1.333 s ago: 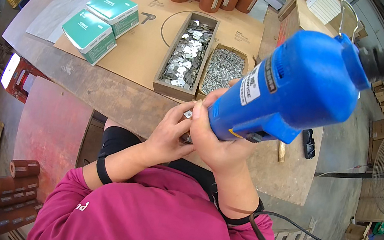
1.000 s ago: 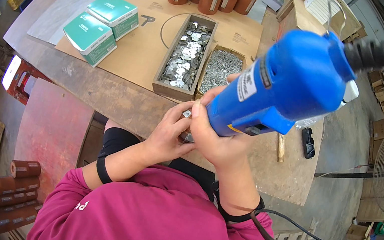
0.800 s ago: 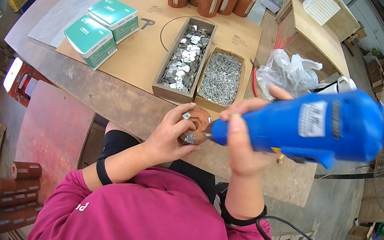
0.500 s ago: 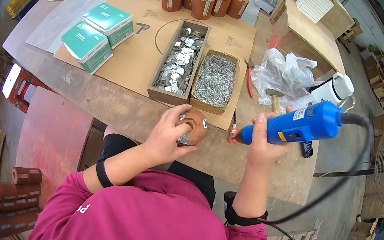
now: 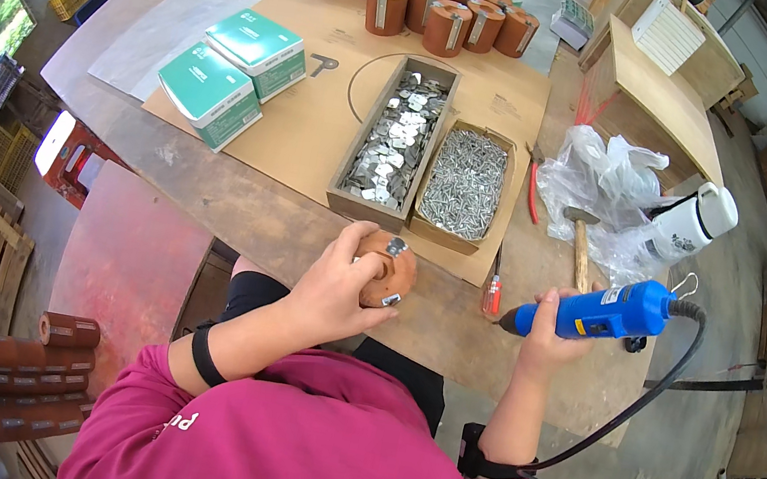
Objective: Attaching metal brackets or hinges to wooden cylindrical components using an electric screwdriver.
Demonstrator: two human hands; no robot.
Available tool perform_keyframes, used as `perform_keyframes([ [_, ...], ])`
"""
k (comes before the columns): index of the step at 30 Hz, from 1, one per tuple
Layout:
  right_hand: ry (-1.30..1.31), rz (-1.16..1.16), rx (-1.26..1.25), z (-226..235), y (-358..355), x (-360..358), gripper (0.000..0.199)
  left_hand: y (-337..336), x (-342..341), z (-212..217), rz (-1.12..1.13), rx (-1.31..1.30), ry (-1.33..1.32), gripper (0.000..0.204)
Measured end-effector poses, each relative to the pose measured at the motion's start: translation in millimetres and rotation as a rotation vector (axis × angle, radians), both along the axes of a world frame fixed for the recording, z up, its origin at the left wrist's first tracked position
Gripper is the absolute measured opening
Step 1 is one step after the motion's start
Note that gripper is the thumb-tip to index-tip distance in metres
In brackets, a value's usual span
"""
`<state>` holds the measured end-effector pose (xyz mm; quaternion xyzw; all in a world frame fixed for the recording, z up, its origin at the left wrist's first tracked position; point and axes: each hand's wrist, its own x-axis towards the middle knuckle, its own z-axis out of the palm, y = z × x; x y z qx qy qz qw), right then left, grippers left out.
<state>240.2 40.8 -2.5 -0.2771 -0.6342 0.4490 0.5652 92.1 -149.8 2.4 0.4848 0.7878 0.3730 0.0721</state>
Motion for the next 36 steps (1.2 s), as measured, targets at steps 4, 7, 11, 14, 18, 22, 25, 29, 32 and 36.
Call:
perform_keyframes([
  [4,-0.017,0.005,0.028,0.1,-0.9,0.2,0.05,9.9,-13.6,-7.5,-0.216,0.197,-0.022,0.036],
  [7,-0.016,0.013,0.035,0.6,-1.8,-0.6,0.05,18.0,-26.6,-10.8,-0.335,0.239,-0.027,0.034],
  [11,-0.022,0.001,0.032,-1.0,-0.8,0.5,0.051,26.0,-39.9,-5.5,-0.46,0.179,-0.052,0.036],
  [14,-0.023,-0.002,0.03,-3.3,1.1,2.8,0.052,28.2,-49.5,4.3,-0.569,0.088,-0.129,0.038],
  [18,-0.037,0.004,0.005,-2.7,0.6,3.0,0.053,42.9,-82.0,15.7,-0.367,0.079,-0.465,0.036],
  [22,-0.02,0.02,0.009,-12.9,3.3,1.3,0.055,70.6,-137.7,-5.2,0.027,0.019,-0.005,0.011],
  [25,-0.066,0.023,0.069,-11.3,1.1,1.1,0.055,80.4,-149.4,-18.1,0.048,-0.248,0.349,0.01],
  [29,-0.018,0.041,0.006,-11.6,1.1,3.7,0.058,90.8,-137.9,-4.8,-0.007,-0.623,0.553,0.016],
  [32,0.05,0.024,-0.018,-12.3,2.3,4.5,0.058,90.8,-138.3,-3.5,-0.03,-0.615,0.586,0.018],
  [36,0.077,0.027,-0.036,-10.7,5.7,7.5,0.057,89.2,-139.2,-4.3,-0.038,-0.597,0.566,0.015],
])
